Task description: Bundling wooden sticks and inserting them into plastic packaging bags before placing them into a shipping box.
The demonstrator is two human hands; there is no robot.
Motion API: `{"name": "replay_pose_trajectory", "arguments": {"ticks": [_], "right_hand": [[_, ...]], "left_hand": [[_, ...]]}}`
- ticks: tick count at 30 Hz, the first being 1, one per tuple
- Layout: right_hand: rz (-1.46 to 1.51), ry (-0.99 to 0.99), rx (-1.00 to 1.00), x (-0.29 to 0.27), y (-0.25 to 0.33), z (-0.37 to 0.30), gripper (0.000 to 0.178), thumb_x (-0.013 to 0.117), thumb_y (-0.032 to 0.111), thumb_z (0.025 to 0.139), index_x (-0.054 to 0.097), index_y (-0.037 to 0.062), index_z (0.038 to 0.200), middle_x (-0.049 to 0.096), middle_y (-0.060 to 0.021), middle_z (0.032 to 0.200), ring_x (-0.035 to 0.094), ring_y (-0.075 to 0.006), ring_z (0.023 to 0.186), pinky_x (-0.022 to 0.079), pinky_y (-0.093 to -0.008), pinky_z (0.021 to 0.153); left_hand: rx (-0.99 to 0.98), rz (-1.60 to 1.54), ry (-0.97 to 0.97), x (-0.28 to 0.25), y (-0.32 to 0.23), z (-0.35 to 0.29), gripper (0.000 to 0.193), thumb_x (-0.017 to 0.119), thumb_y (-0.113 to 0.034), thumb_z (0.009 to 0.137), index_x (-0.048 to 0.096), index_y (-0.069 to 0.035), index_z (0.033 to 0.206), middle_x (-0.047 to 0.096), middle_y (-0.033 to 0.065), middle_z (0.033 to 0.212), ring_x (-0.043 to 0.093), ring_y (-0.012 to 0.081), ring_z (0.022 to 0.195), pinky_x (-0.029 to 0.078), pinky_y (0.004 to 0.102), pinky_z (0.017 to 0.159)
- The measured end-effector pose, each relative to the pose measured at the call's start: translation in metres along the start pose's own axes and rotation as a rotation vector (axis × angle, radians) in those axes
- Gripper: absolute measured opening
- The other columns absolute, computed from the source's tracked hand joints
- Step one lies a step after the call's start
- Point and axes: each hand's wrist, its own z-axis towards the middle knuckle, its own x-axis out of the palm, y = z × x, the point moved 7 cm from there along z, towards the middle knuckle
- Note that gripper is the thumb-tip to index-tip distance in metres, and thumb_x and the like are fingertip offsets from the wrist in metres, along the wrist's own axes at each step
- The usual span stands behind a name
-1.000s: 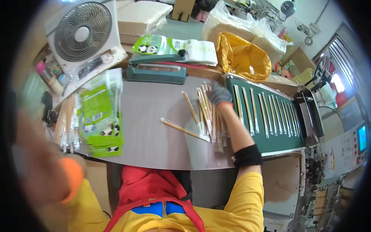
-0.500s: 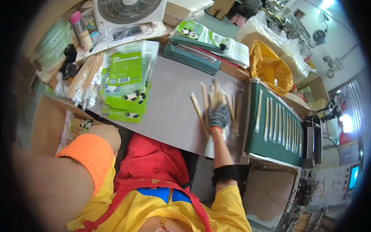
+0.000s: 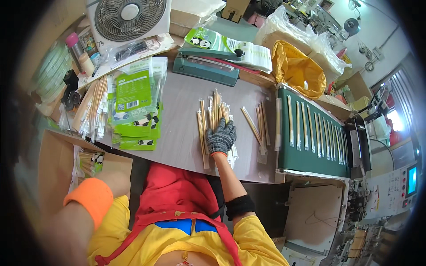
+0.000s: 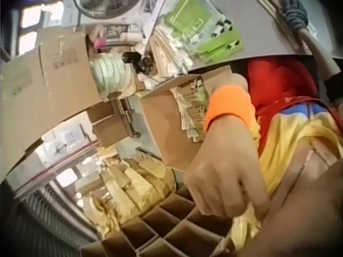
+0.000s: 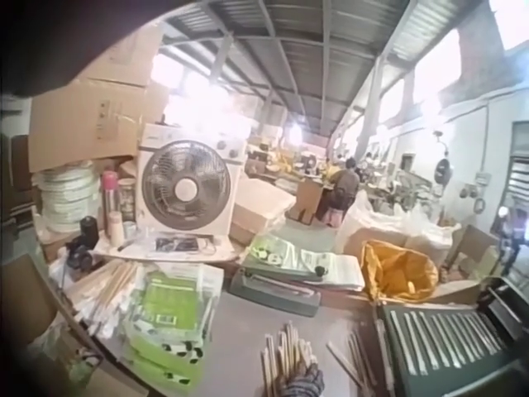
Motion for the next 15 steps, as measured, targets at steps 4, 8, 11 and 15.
{"name": "replay_pose_trajectory", "arguments": {"ticks": [4, 8, 11, 15], "right_hand": [[-0.018, -0.079, -0.163, -0.013, 0.007, 0.001, 0.065, 0.063, 0.046, 0.075, 0.051, 0.0104, 0.128, 0.049, -0.0206, 0.128, 0.047, -0.0416, 0.112, 0.036, -0.0539, 0.095], [0.123, -0.107, -0.22, -0.023, -0.021, 0.011, 0.059, 0.067, 0.044, 0.074, 0.056, 0.0105, 0.122, 0.057, -0.02, 0.116, 0.053, -0.0387, 0.104, 0.042, -0.048, 0.092], [0.151, -0.171, -0.286, -0.023, -0.009, 0.005, 0.053, 0.068, 0.039, 0.075, 0.058, 0.0096, 0.118, 0.059, -0.0191, 0.112, 0.054, -0.0359, 0.104, 0.043, -0.0457, 0.091], [0.166, -0.271, -0.249, -0.031, -0.024, 0.004, 0.048, 0.069, 0.036, 0.076, 0.061, 0.0083, 0.114, 0.06, -0.0177, 0.111, 0.055, -0.0352, 0.102, 0.043, -0.0455, 0.09]], "left_hand": [[-0.329, 0.14, -0.048, -0.008, 0.041, -0.023, 0.017, 0.053, -0.005, 0.087, 0.061, -0.006, 0.072, 0.056, 0.0048, 0.071, 0.053, 0.017, 0.061, 0.049, 0.033, 0.064], [-0.552, 0.768, 0.009, -0.036, 0.07, -0.042, 0.017, 0.054, -0.002, 0.086, 0.07, -0.005, 0.083, 0.064, 0.0083, 0.081, 0.06, 0.0173, 0.068, 0.054, 0.0325, 0.067], [-0.436, 1.497, 0.002, -0.026, 0.07, -0.024, 0.011, 0.058, -0.017, 0.089, 0.063, -0.008, 0.091, 0.062, -0.0002, 0.079, 0.058, 0.015, 0.067, 0.053, 0.0334, 0.07], [-0.721, 1.869, -0.164, -0.023, 0.07, 0.001, 0.011, 0.06, -0.024, 0.087, 0.059, -0.013, 0.088, 0.06, -0.0041, 0.078, 0.055, 0.0125, 0.069, 0.047, 0.0389, 0.084]]}}
